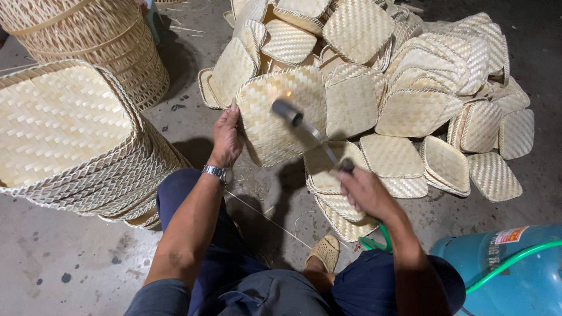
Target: The person uses a handheld blowtorch to singe the surfaces of woven bamboo trays, handling the trays one by one and stacking them.
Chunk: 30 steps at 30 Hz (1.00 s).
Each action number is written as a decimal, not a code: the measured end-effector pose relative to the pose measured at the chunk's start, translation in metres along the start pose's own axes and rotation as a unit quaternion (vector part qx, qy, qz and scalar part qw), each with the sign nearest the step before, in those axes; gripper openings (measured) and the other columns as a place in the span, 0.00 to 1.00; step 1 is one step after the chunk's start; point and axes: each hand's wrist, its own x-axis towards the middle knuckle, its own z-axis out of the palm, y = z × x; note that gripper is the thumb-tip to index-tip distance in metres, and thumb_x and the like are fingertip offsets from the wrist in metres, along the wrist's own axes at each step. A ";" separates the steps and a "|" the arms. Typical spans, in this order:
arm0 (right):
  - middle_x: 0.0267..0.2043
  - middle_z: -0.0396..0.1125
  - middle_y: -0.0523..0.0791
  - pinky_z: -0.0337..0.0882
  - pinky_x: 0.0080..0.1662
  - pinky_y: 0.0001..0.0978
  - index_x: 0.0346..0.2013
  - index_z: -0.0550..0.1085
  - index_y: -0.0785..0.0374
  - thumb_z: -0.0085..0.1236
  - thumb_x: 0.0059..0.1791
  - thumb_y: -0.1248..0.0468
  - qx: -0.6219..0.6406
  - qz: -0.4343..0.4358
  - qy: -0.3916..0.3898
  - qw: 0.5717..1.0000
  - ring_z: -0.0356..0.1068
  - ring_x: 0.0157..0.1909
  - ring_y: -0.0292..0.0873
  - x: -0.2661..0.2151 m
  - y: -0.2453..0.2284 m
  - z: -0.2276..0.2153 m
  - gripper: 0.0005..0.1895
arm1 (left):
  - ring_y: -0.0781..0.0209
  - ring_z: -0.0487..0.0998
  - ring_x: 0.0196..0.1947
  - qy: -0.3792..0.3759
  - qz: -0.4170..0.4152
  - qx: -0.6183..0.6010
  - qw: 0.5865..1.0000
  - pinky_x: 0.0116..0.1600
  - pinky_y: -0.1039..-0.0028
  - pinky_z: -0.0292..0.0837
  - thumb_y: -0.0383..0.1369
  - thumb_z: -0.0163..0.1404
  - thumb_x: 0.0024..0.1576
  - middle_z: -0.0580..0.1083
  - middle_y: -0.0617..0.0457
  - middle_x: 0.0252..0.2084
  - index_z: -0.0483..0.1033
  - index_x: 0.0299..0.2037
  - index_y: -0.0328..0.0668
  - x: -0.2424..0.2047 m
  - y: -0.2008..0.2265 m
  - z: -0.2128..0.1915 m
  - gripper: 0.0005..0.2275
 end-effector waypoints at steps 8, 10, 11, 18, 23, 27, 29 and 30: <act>0.21 0.64 0.43 0.66 0.21 0.34 0.31 0.71 0.66 0.46 0.54 0.46 -0.097 0.097 0.041 0.990 0.64 0.18 0.38 -0.014 0.019 -0.002 0.24 | 0.58 0.80 0.48 0.021 -0.018 -0.055 0.998 0.58 0.63 0.78 0.32 0.47 0.67 0.78 0.47 0.51 0.74 0.52 0.32 0.001 0.021 0.017 0.11; 0.20 0.64 0.45 0.65 0.21 0.34 0.29 0.70 0.69 0.48 0.54 0.47 -0.099 0.053 0.073 0.991 0.63 0.18 0.38 -0.013 0.022 -0.004 0.25 | 0.58 0.81 0.48 0.020 -0.002 -0.073 0.997 0.57 0.63 0.79 0.32 0.47 0.66 0.78 0.47 0.51 0.74 0.51 0.32 0.002 0.022 0.021 0.10; 0.20 0.64 0.44 0.67 0.21 0.34 0.30 0.70 0.68 0.46 0.54 0.46 -0.083 0.075 0.034 0.993 0.64 0.18 0.38 -0.010 0.023 -0.002 0.25 | 0.58 0.81 0.48 0.019 -0.002 -0.073 0.997 0.57 0.63 0.79 0.32 0.47 0.66 0.78 0.47 0.51 0.74 0.51 0.32 0.002 0.023 0.022 0.10; 0.22 0.66 0.43 0.68 0.24 0.36 0.33 0.71 0.66 0.40 0.57 0.47 -0.148 0.160 0.033 0.975 0.65 0.20 0.40 0.005 0.017 -0.007 0.25 | 0.63 0.79 0.38 0.045 -0.009 -0.010 0.999 0.49 0.68 0.81 0.32 0.50 0.66 0.79 0.51 0.41 0.74 0.43 0.35 0.003 0.033 0.014 0.07; 0.18 0.66 0.45 0.66 0.24 0.34 0.30 0.73 0.68 0.47 0.56 0.47 -0.128 0.035 0.104 0.986 0.66 0.19 0.40 0.008 -0.002 -0.017 0.26 | 0.70 0.75 0.31 0.028 -0.013 0.053 0.998 0.40 0.75 0.76 0.33 0.52 0.65 0.77 0.57 0.33 0.76 0.40 0.38 0.000 0.025 0.015 0.07; 0.19 0.64 0.44 0.65 0.23 0.34 0.28 0.71 0.69 0.50 0.54 0.49 -0.057 0.009 0.060 0.996 0.63 0.19 0.39 -0.004 -0.001 -0.020 0.24 | 0.73 0.72 0.32 0.013 0.003 0.101 0.995 0.39 0.79 0.71 0.31 0.54 0.65 0.76 0.59 0.34 0.78 0.41 0.36 -0.006 0.038 0.035 0.06; 0.20 0.65 0.44 0.66 0.23 0.34 0.29 0.71 0.68 0.48 0.55 0.49 -0.066 0.053 0.089 0.992 0.64 0.19 0.38 -0.002 0.005 -0.026 0.23 | 0.73 0.75 0.35 0.014 0.001 0.114 0.993 0.43 0.80 0.74 0.30 0.54 0.63 0.77 0.60 0.36 0.78 0.41 0.37 -0.015 0.057 0.049 0.04; 0.21 0.65 0.43 0.68 0.23 0.33 0.30 0.71 0.66 0.46 0.55 0.49 -0.073 0.100 0.121 0.985 0.64 0.20 0.38 -0.001 0.011 -0.031 0.23 | 0.74 0.73 0.35 -0.018 0.027 0.160 0.987 0.42 0.80 0.72 0.30 0.54 0.63 0.77 0.60 0.35 0.79 0.42 0.37 -0.016 0.067 0.058 0.04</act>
